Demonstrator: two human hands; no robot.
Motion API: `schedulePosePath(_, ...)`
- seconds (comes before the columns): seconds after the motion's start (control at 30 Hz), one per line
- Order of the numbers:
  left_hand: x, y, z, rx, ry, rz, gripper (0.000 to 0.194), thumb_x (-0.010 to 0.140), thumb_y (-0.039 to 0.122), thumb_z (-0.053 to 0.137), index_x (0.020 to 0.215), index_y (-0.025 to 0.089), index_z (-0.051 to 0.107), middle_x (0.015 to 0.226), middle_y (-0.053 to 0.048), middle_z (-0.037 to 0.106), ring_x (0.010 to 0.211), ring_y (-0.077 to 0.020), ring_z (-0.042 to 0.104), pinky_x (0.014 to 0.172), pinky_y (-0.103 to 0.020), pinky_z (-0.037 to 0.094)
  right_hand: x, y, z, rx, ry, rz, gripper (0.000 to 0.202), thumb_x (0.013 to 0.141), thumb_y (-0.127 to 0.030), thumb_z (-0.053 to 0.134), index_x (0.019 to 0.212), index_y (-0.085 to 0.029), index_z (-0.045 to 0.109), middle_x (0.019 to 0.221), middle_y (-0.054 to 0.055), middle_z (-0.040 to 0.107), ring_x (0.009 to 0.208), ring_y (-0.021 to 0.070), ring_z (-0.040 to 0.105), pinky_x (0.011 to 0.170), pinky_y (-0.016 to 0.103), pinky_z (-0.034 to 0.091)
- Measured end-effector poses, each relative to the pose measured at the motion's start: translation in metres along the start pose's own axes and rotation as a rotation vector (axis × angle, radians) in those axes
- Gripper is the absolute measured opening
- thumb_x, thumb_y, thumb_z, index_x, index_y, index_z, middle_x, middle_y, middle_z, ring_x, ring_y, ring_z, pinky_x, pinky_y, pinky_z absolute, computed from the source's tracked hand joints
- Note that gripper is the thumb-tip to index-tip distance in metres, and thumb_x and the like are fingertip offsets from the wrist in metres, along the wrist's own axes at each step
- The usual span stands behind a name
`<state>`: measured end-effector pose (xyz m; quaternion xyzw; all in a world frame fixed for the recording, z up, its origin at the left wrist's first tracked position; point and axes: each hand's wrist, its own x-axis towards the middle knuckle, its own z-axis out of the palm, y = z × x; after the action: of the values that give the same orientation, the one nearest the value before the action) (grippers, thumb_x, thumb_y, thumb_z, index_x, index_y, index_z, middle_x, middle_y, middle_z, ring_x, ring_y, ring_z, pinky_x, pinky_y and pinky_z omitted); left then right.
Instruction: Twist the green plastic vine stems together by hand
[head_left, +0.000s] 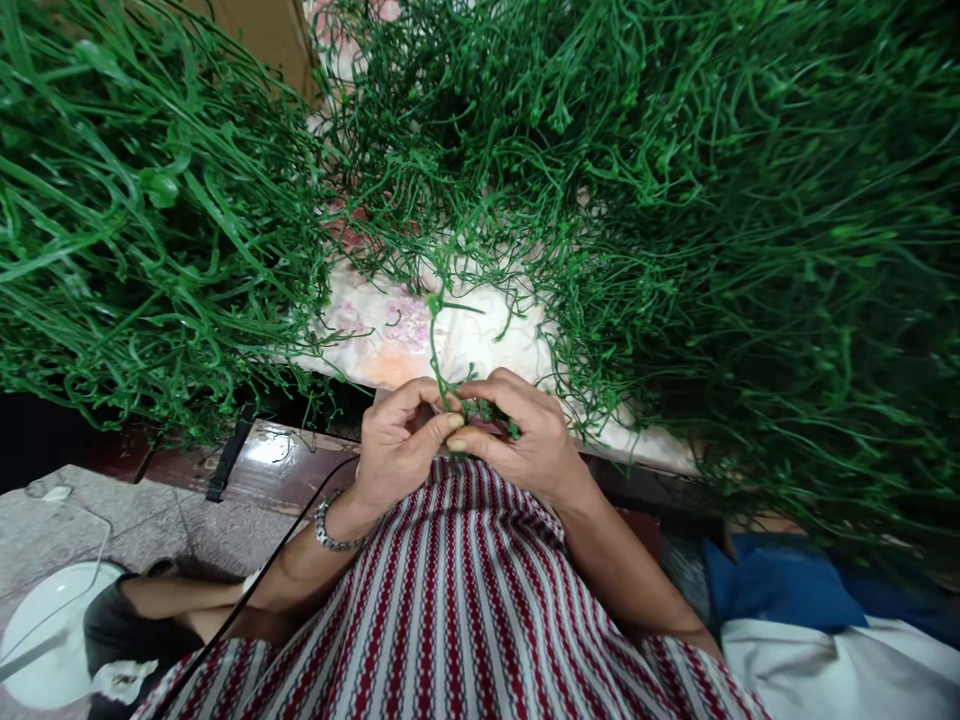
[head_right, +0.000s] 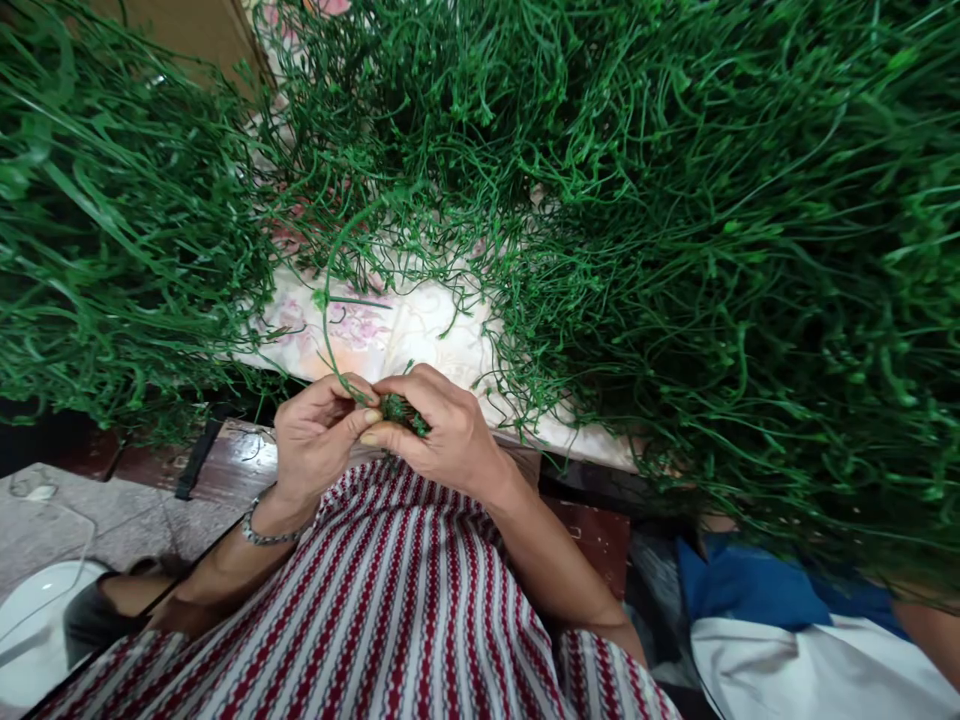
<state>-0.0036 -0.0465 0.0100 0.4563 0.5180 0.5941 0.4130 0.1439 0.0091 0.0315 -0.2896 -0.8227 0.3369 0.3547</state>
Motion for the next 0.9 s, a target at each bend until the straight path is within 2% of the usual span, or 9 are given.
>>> schedulePosePath(0.2,-0.005,-0.005,-0.001,0.140,0.077,0.168,0.005,0.075,0.013,0.063,0.076,0.016,0.061,0.072,0.000,0.063,0.070,-0.0121,0.059,0.066,-0.024,0.047,-0.002,0.005,0.004,-0.051,-0.043,-0.058,0.009,0.084,-0.022,0.057,0.086,-0.014,0.059,0.074,0.003,0.057,0.068,0.0116,0.055,0.059,0.022,0.045)
schedulePosePath(0.37,-0.005,-0.001,-0.008,0.235,-0.059,0.254,0.008,0.080,0.010,0.054,0.082,0.016,0.057,0.077,-0.002,0.061,0.075,-0.0135,0.059,0.070,-0.027,0.047,-0.003,0.000,-0.006,-0.297,-0.183,-0.090,0.009,0.085,-0.020,0.054,0.090,-0.015,0.060,0.079,0.005,0.055,0.067,0.0118,0.054,0.058,0.023,0.044)
schedulePosePath(0.5,-0.003,0.003,-0.011,0.257,-0.128,0.300,0.008,0.081,0.010,0.051,0.084,0.017,0.055,0.078,-0.003,0.060,0.078,-0.0146,0.058,0.072,-0.028,0.046,-0.002,-0.004,-0.009,-0.436,-0.207,-0.133,0.010,0.085,-0.018,0.051,0.089,-0.016,0.059,0.086,0.007,0.056,0.071,0.0135,0.054,0.058,0.024,0.044)
schedulePosePath(0.6,-0.002,0.003,-0.012,0.231,-0.158,0.303,0.008,0.082,0.010,0.051,0.084,0.017,0.055,0.080,-0.004,0.060,0.079,-0.0152,0.058,0.074,-0.029,0.046,0.000,-0.005,-0.007,-0.288,-0.199,-0.092,0.008,0.084,-0.017,0.050,0.088,-0.016,0.057,0.099,0.010,0.056,0.078,0.0141,0.056,0.064,0.026,0.046)
schedulePosePath(0.77,-0.002,0.000,-0.013,0.160,-0.172,0.238,0.005,0.081,0.012,0.053,0.083,0.016,0.056,0.075,-0.003,0.056,0.074,-0.0134,0.054,0.068,-0.026,0.043,0.000,-0.001,0.001,0.073,-0.172,0.033,0.005,0.082,-0.013,0.052,0.085,-0.016,0.053,0.078,0.002,0.056,0.072,0.0111,0.054,0.066,0.023,0.044)
schedulePosePath(0.9,-0.003,-0.004,-0.014,0.112,-0.167,0.200,0.005,0.080,0.012,0.056,0.082,0.016,0.057,0.075,-0.002,0.057,0.074,-0.0129,0.055,0.069,-0.025,0.044,0.000,0.000,0.007,0.146,-0.189,0.129,0.008,0.078,-0.009,0.049,0.083,-0.016,0.050,0.075,-0.001,0.053,0.066,0.0082,0.049,0.061,0.020,0.040)
